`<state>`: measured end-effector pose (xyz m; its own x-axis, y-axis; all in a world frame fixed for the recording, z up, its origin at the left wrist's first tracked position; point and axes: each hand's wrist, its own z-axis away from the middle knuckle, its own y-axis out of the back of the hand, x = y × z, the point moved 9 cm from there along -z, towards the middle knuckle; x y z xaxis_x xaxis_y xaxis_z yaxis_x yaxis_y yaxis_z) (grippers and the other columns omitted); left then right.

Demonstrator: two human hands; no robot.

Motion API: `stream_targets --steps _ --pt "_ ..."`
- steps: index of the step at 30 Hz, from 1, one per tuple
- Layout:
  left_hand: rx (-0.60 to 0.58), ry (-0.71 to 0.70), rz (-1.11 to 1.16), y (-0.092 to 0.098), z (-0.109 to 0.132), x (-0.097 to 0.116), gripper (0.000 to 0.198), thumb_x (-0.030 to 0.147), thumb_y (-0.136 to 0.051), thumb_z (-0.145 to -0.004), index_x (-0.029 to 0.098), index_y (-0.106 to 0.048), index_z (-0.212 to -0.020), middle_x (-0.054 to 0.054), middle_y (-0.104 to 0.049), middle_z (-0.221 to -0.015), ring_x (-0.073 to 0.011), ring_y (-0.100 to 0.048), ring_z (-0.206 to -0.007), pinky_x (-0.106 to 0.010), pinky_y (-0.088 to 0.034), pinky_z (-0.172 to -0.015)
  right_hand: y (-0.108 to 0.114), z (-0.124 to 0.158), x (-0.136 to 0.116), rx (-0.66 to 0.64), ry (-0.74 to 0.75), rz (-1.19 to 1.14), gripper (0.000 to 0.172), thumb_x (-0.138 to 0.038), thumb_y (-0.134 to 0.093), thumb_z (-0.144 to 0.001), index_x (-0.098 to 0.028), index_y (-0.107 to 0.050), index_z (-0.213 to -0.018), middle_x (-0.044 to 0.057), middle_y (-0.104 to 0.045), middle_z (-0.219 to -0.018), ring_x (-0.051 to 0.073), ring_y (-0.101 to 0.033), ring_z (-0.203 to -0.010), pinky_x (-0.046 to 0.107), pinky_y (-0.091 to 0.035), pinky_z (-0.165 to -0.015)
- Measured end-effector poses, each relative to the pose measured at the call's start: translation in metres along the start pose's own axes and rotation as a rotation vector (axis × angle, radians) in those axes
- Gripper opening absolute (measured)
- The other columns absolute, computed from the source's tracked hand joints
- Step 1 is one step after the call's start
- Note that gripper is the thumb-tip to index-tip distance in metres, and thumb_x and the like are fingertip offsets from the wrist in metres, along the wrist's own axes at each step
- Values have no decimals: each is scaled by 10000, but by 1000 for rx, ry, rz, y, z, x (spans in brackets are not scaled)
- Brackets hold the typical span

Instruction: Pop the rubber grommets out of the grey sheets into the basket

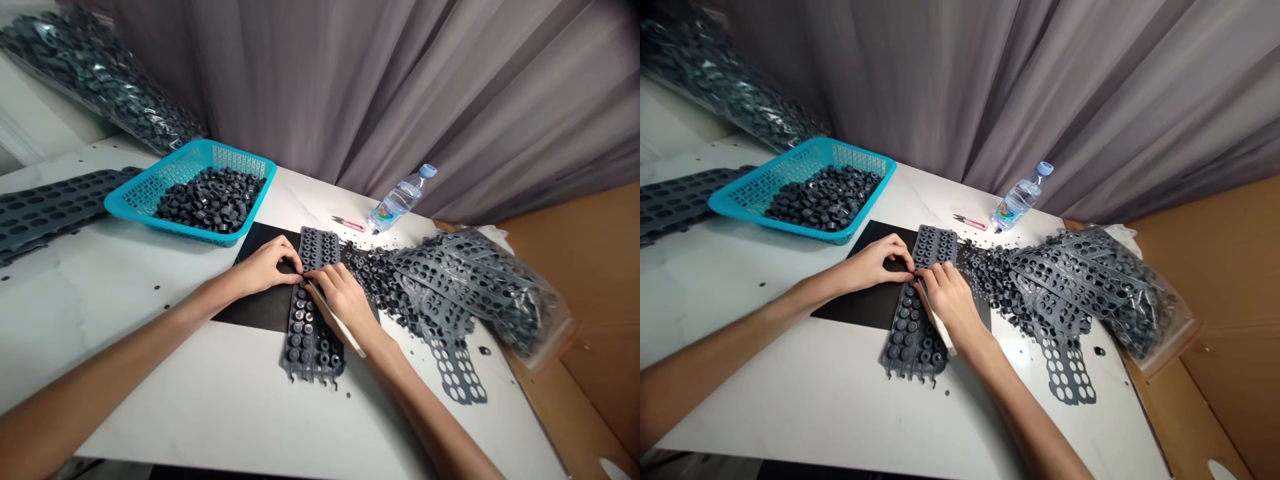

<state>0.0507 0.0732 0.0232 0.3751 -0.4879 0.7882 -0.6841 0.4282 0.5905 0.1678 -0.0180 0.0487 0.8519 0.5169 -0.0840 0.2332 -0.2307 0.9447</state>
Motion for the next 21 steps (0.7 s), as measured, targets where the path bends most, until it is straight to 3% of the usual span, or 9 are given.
stream_targets --steps 4,7,11,15,18,21 --pt "6 20 6 -1 -3 -3 120 316 -839 -784 236 -796 -863 -28 -586 -987 -219 -625 -959 -382 -515 -937 -7 -3 -5 29 -3 67 202 -282 -471 -1104 -171 -621 -1184 141 -688 -1076 296 -576 -977 447 -533 -881" --pt "13 33 9 -1 -4 -5 113 303 -850 -768 242 -804 -851 -23 -575 -979 -216 -620 -945 -386 -514 -945 1 -5 1 106 -81 100 217 -249 -419 -1111 -162 -600 -1191 148 -673 -1067 302 -563 -976 438 -519 -848" --pt "-5 39 8 -1 -1 -3 116 322 -846 -785 247 -806 -864 -26 -574 -997 -220 -620 -958 -389 -516 -939 34 14 52 312 -350 173 263 -305 -385 -1113 -169 -599 -1183 161 -641 -1030 319 -534 -965 459 -489 -835" --pt "-9 6 -7 2 3 5 156 386 -810 -839 240 -783 -884 -30 -599 -1020 -228 -629 -977 -394 -522 -929 48 36 98 270 -400 234 299 -356 -399 -1093 -159 -624 -1086 168 -621 -938 334 -529 -904 484 -469 -811" --pt "-7 -17 -25 3 5 10 185 418 -775 -872 234 -765 -889 -34 -618 -1028 -229 -632 -982 -391 -530 -920 47 39 107 255 -416 101 324 -406 -413 -1091 -166 -609 -1186 154 -650 -1000 327 -560 -940 489 -489 -843" --pt "-1 -21 -39 4 6 11 188 419 -746 -895 231 -754 -897 -36 -631 -1028 -228 -633 -987 -389 -531 -920 35 27 82 209 -370 -226 295 -443 -500 -1079 -220 -584 -1253 91 -690 -1026 266 -606 -903 432 -531 -836"
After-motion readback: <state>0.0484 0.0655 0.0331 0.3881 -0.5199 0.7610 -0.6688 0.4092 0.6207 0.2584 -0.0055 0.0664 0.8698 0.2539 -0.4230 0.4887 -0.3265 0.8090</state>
